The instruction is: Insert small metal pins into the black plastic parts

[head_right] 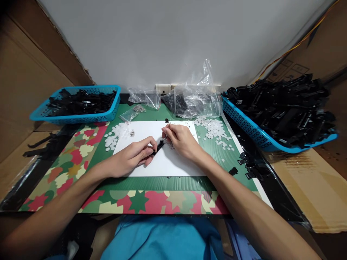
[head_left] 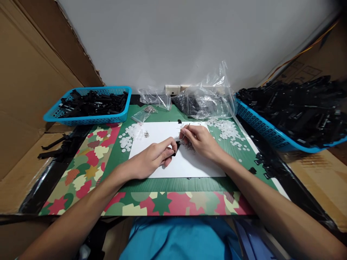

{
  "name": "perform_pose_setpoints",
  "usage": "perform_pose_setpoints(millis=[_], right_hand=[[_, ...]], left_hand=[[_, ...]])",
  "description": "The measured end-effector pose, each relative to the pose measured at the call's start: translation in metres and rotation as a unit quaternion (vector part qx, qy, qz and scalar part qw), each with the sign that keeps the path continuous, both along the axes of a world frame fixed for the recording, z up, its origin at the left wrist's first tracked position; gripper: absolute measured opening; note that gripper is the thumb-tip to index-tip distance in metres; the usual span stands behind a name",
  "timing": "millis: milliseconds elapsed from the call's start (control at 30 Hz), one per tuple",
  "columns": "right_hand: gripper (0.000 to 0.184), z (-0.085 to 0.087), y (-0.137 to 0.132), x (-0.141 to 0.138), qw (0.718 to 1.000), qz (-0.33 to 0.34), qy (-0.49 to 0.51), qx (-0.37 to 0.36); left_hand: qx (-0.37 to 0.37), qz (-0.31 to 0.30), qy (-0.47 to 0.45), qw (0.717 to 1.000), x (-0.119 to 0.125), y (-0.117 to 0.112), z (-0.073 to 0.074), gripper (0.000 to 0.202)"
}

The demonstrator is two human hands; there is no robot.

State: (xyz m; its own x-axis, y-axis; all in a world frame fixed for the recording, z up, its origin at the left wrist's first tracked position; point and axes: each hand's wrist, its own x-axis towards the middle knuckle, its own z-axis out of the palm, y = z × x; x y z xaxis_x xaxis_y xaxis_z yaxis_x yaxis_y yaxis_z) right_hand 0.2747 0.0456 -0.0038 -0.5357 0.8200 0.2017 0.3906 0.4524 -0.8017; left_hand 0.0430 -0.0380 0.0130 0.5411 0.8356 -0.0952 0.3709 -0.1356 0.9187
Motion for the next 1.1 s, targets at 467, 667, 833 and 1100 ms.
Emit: perform_pose_setpoints(millis=[467, 667, 833, 1100], right_hand=[[0.047, -0.008, -0.002, 0.001, 0.999, -0.025, 0.021, 0.001], [0.049, -0.011, -0.001, 0.002, 1.0, -0.013, 0.02, 0.002], [0.046, -0.01, -0.002, 0.002, 1.0, -0.003, 0.009, 0.013], [0.052, 0.006, 0.004, 0.013, 0.995, -0.045, 0.082, 0.039]], left_hand=[[-0.049, 0.059, -0.083, 0.994, -0.001, 0.002, -0.012, 0.035], [-0.071, 0.058, -0.095, 0.991, -0.001, 0.003, -0.016, 0.036], [-0.076, 0.062, -0.109, 0.989, 0.0, 0.003, -0.017, 0.038], [-0.098, 0.083, -0.185, 0.974, -0.008, 0.005, -0.009, 0.037]])
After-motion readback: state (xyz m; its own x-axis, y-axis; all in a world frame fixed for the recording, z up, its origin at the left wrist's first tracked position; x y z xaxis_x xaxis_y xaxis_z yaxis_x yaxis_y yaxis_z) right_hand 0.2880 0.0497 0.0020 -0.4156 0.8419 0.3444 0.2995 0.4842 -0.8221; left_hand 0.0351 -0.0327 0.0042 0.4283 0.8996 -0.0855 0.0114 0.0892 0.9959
